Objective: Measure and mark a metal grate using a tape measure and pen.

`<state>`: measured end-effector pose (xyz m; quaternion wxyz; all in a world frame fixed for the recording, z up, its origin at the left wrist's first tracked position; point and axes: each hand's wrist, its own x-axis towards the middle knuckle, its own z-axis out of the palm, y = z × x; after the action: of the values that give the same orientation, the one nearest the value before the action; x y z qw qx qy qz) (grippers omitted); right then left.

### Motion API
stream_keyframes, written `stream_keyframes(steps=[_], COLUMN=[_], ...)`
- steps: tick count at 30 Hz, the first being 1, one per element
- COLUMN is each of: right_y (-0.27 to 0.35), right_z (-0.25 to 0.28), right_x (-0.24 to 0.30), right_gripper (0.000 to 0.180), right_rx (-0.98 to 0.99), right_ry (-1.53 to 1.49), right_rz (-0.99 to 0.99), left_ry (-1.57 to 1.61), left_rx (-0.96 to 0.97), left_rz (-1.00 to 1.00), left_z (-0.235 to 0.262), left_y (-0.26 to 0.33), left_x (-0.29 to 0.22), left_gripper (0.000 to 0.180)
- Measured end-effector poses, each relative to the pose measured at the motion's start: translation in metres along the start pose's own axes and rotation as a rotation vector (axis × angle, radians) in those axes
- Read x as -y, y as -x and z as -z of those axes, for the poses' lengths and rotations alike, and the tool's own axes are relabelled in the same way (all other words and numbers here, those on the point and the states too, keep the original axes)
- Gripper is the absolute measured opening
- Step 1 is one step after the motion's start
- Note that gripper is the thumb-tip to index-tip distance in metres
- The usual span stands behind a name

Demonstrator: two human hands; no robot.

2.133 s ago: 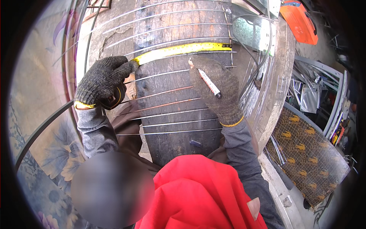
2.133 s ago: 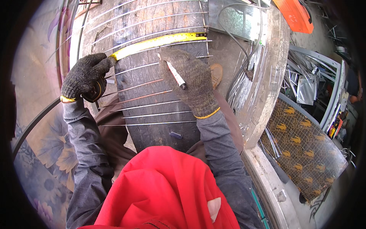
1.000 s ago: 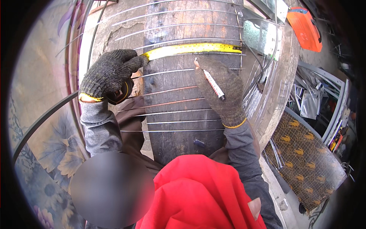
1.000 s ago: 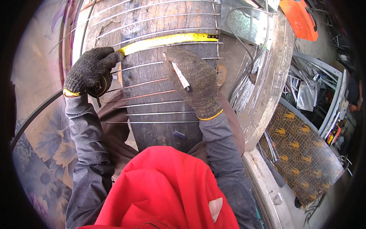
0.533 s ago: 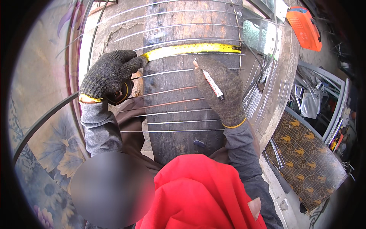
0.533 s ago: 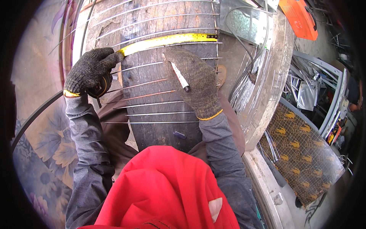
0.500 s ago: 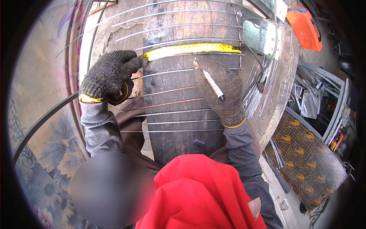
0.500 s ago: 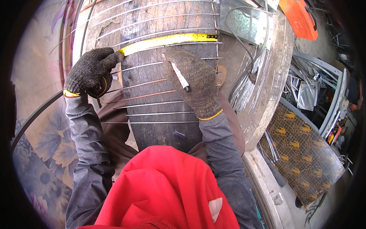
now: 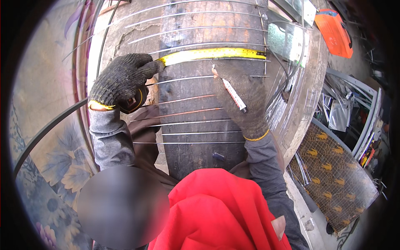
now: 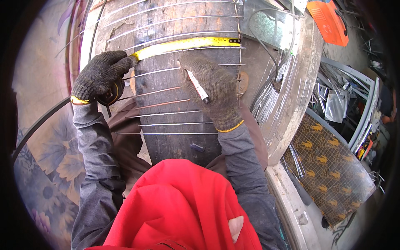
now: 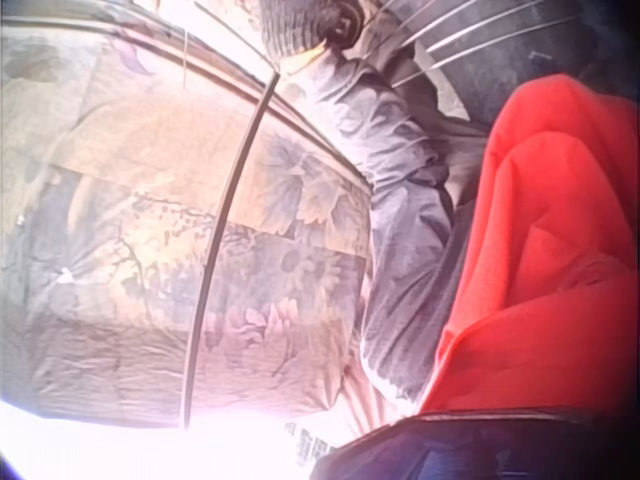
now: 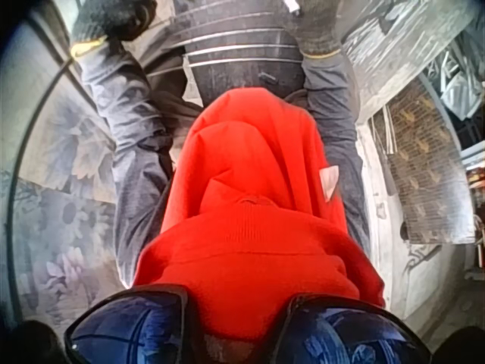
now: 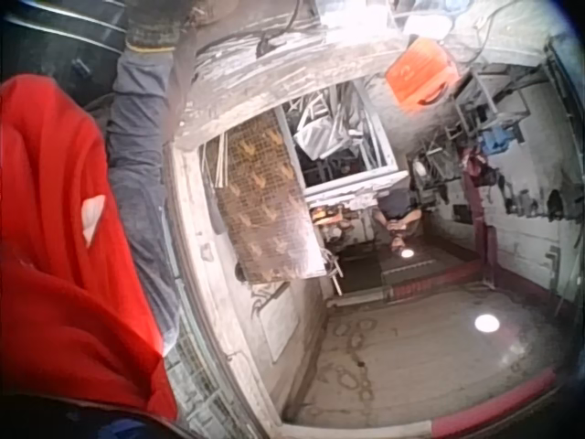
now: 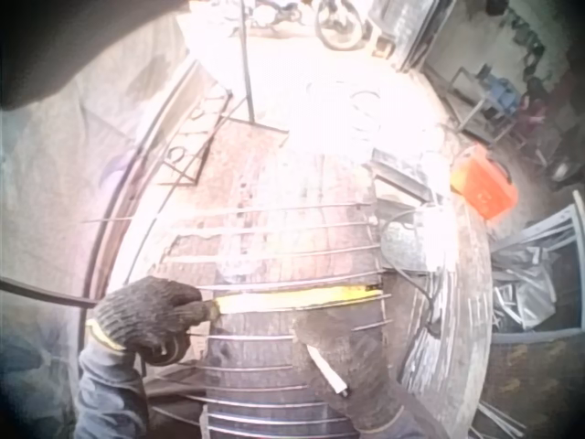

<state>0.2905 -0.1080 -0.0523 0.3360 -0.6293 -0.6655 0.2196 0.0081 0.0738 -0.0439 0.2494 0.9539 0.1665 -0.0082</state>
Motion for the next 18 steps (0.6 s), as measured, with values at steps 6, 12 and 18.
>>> stream_keyframes(steps=[6, 12, 18], right_y=[-0.005, -0.007, -0.006], right_z=[-0.008, -0.006, -0.007], right_x=[0.002, 0.006, 0.002], right_gripper=[0.031, 0.031, 0.031], right_rx=[-0.078, -0.056, -0.038], right_ry=[-0.065, -0.027, 0.017], right_rz=[0.039, 0.029, 0.073], left_ry=[-0.023, 0.273, 0.271], left_rx=[-0.017, 0.176, 0.114], left_rz=[0.006, 0.556, 0.721], left_z=[-0.001, 0.008, 0.016], left_y=[0.000, -0.015, -0.022], left_x=[-0.003, -0.019, -0.036], left_gripper=[0.051, 0.032, 0.038])
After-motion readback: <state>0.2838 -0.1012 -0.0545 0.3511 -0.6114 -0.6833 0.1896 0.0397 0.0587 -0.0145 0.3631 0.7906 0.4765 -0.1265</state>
